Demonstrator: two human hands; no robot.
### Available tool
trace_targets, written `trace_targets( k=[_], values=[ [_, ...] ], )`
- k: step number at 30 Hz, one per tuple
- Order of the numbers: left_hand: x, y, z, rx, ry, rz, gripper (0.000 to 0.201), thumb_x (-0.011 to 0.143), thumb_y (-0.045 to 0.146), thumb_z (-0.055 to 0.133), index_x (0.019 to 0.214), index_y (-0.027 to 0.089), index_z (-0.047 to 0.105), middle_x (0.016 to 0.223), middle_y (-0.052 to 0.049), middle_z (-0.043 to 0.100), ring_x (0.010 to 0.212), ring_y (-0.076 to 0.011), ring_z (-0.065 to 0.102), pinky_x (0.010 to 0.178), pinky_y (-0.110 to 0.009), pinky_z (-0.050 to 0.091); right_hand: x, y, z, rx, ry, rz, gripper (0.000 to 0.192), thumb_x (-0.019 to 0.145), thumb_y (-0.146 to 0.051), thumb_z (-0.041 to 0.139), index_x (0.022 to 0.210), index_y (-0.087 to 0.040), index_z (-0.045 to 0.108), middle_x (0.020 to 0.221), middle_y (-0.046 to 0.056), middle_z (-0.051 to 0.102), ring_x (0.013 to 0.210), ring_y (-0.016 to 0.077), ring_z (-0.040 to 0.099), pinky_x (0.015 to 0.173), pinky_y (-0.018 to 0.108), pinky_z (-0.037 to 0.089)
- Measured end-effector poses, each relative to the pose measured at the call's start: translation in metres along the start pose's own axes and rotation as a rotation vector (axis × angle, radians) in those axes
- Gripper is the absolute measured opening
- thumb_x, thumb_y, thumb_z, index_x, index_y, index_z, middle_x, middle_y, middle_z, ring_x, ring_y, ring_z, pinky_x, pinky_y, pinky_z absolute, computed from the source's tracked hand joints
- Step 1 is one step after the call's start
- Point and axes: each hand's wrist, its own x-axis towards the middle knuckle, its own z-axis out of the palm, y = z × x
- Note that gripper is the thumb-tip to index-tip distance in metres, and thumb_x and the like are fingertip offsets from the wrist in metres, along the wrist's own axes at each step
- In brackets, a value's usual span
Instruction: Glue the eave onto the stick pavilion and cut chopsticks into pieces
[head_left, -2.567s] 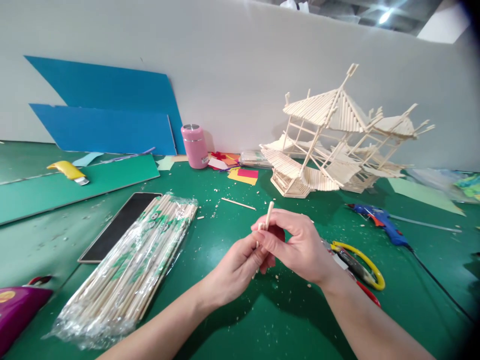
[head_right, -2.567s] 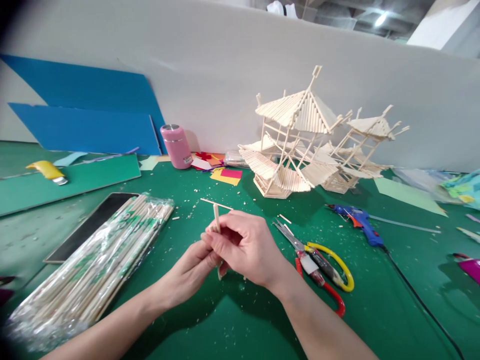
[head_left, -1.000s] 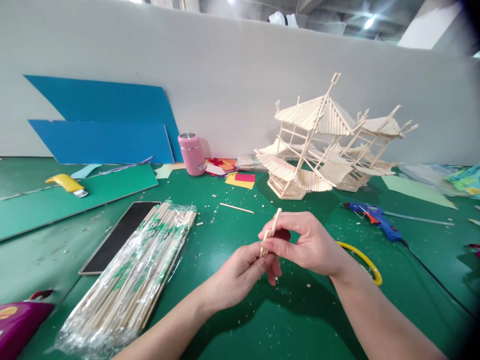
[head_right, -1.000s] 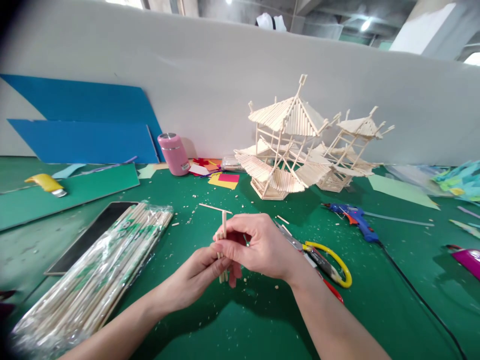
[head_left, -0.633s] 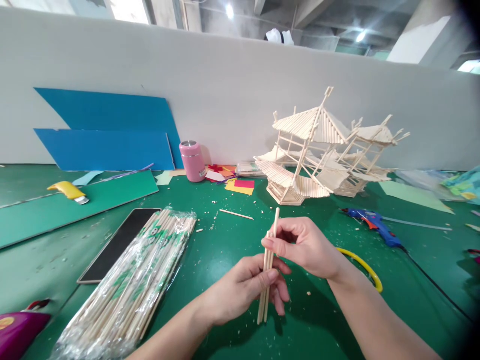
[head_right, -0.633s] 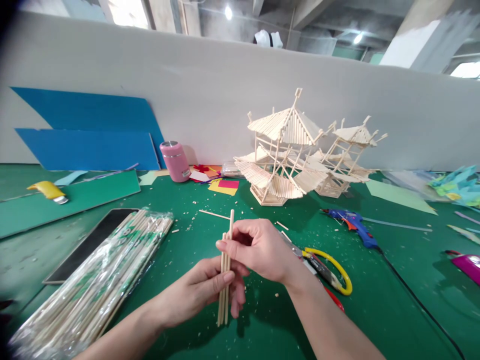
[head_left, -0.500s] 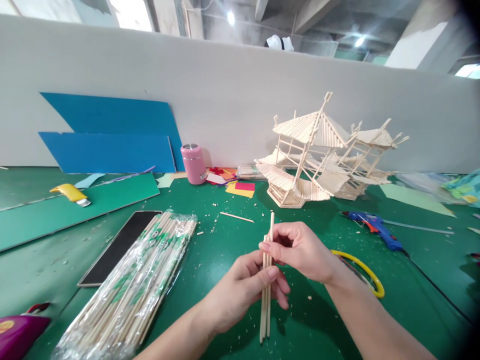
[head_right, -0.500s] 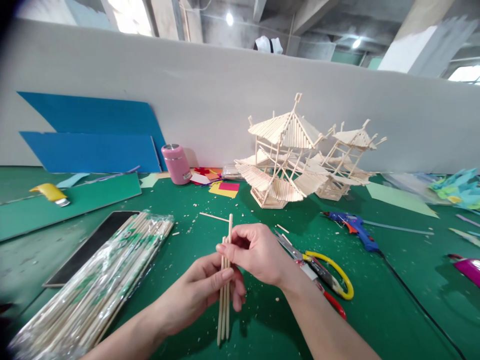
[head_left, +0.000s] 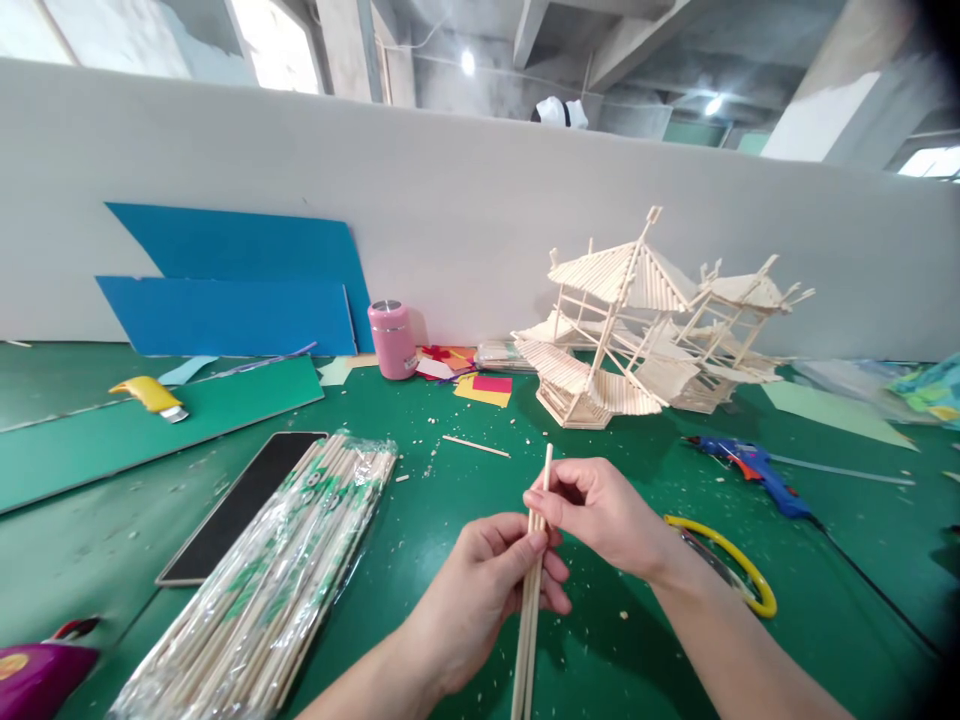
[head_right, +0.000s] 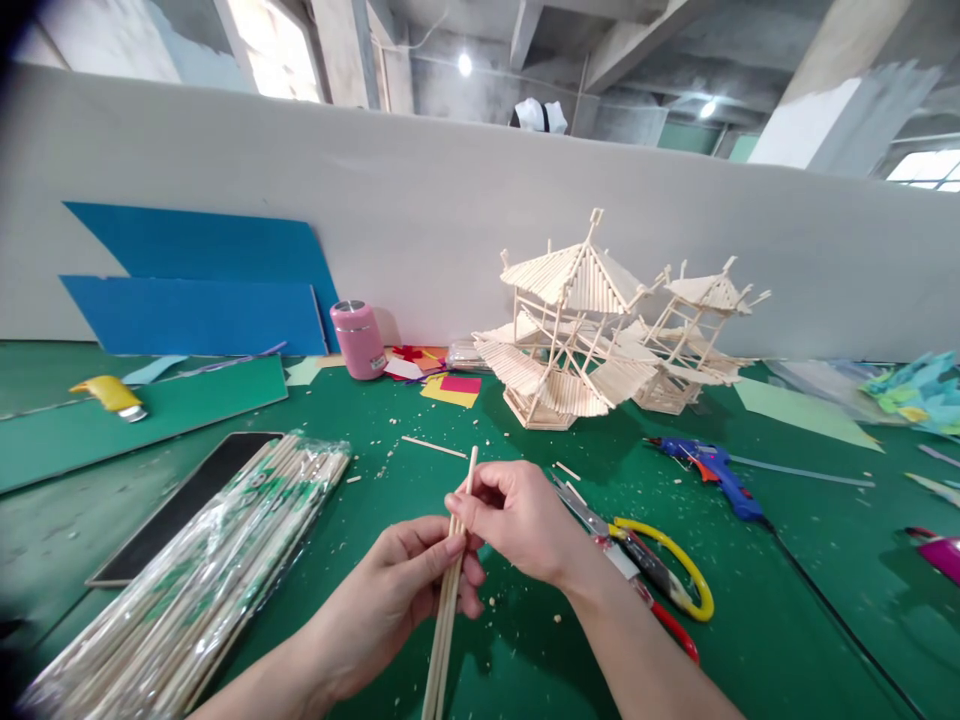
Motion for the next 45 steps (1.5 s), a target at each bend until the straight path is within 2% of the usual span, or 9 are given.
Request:
trace_targets(
  k=[6, 11, 16, 19, 23, 26, 35, 40, 45],
  values=[
    [-0.002, 0.000, 0.000, -0.002, 0.045, 0.051, 0.021, 0.077, 0.031, 0.056, 0.074, 0.010, 0.058, 0.067, -0.004, 0.061, 0.054, -0.0112, 0.058, 0.058, -0.024, 0.042, 0.001, 0.000, 0.006, -0.025, -0.022, -0.035, 0.023, 0.082, -0.032, 0.048, 0.069, -0.015, 0.055, 0.050, -0.003, 0.053, 0.045, 0.0085, 0.053, 0.043, 0.019, 0.041],
    [-0.002, 0.003, -0.001, -0.065, 0.044, 0.003, 0.020, 0.076, 0.030, 0.057, 0.077, 0.011, 0.057, 0.065, -0.004, 0.061, 0.053, -0.0102, 0.058, 0.057, -0.023, 0.043, -0.008, -0.001, -0.014, -0.144, 0.067, -0.046, 0.023, 0.079, -0.036, 0.052, 0.088, -0.016, 0.060, 0.069, 0.001, 0.060, 0.065, 0.0132, 0.056, 0.057, 0.023, 0.046],
    [0.001, 0.010, -0.006, -0.105, 0.115, 0.017, 0.018, 0.074, 0.029, 0.060, 0.078, 0.011, 0.057, 0.065, -0.003, 0.061, 0.055, -0.0109, 0.058, 0.062, -0.027, 0.047, -0.057, 0.024, -0.060, -0.367, 0.331, 0.145, 0.030, 0.078, -0.041, 0.051, 0.096, -0.018, 0.059, 0.076, 0.006, 0.065, 0.068, 0.0191, 0.060, 0.055, 0.024, 0.049],
    [0.000, 0.017, -0.009, -0.020, 0.169, 0.132, 0.017, 0.075, 0.028, 0.058, 0.079, 0.012, 0.057, 0.068, -0.003, 0.061, 0.058, -0.0112, 0.059, 0.063, -0.026, 0.047, -0.096, 0.052, -0.083, -0.475, 0.384, 0.280, 0.030, 0.074, -0.043, 0.054, 0.091, -0.020, 0.063, 0.087, 0.007, 0.067, 0.074, 0.0223, 0.063, 0.054, 0.023, 0.051],
    [-0.001, 0.023, -0.012, 0.196, 0.207, 0.337, 0.016, 0.076, 0.027, 0.057, 0.082, 0.013, 0.059, 0.073, -0.003, 0.062, 0.066, -0.0137, 0.061, 0.065, -0.028, 0.047, -0.137, 0.085, -0.097, -0.601, 0.579, 0.351, 0.032, 0.072, -0.047, 0.053, 0.091, -0.023, 0.063, 0.088, 0.005, 0.068, 0.076, 0.0226, 0.064, 0.056, 0.024, 0.052],
    [0.000, 0.021, -0.012, 0.296, 0.176, 0.404, 0.014, 0.077, 0.025, 0.055, 0.083, 0.013, 0.059, 0.074, -0.004, 0.062, 0.067, -0.0150, 0.061, 0.067, -0.030, 0.048, -0.155, 0.099, -0.097, -0.691, 0.647, 0.370, 0.034, 0.070, -0.049, 0.054, 0.090, -0.023, 0.062, 0.087, 0.005, 0.067, 0.069, 0.0217, 0.064, 0.050, 0.024, 0.051],
    [-0.005, 0.014, -0.009, 0.418, 0.117, 0.429, 0.012, 0.079, 0.022, 0.051, 0.084, 0.013, 0.058, 0.074, -0.003, 0.062, 0.068, -0.0148, 0.060, 0.066, -0.029, 0.047, -0.161, 0.110, -0.082, -0.784, 0.463, 0.345, 0.036, 0.078, -0.042, 0.046, 0.108, -0.023, 0.049, 0.110, 0.010, 0.053, 0.060, 0.0171, 0.061, 0.038, 0.025, 0.045],
    [-0.006, 0.016, -0.012, 0.436, 0.135, 0.449, 0.012, 0.080, 0.023, 0.050, 0.084, 0.014, 0.059, 0.076, -0.004, 0.063, 0.070, -0.0155, 0.061, 0.067, -0.029, 0.047, -0.152, 0.107, -0.087, -0.863, 0.378, 0.340, 0.037, 0.074, -0.037, 0.050, 0.108, -0.022, 0.048, 0.111, 0.008, 0.054, 0.088, 0.0232, 0.059, 0.061, 0.028, 0.051],
    [-0.007, 0.018, -0.010, 0.440, 0.128, 0.459, 0.011, 0.080, 0.021, 0.051, 0.082, 0.014, 0.059, 0.076, -0.004, 0.062, 0.071, -0.0159, 0.062, 0.068, -0.028, 0.047, -0.133, 0.104, -0.087, -1.023, 0.330, 0.411, 0.042, 0.065, -0.033, 0.053, 0.105, -0.019, 0.047, 0.103, 0.010, 0.058, 0.092, 0.0275, 0.057, 0.071, 0.034, 0.048]
  ],
)
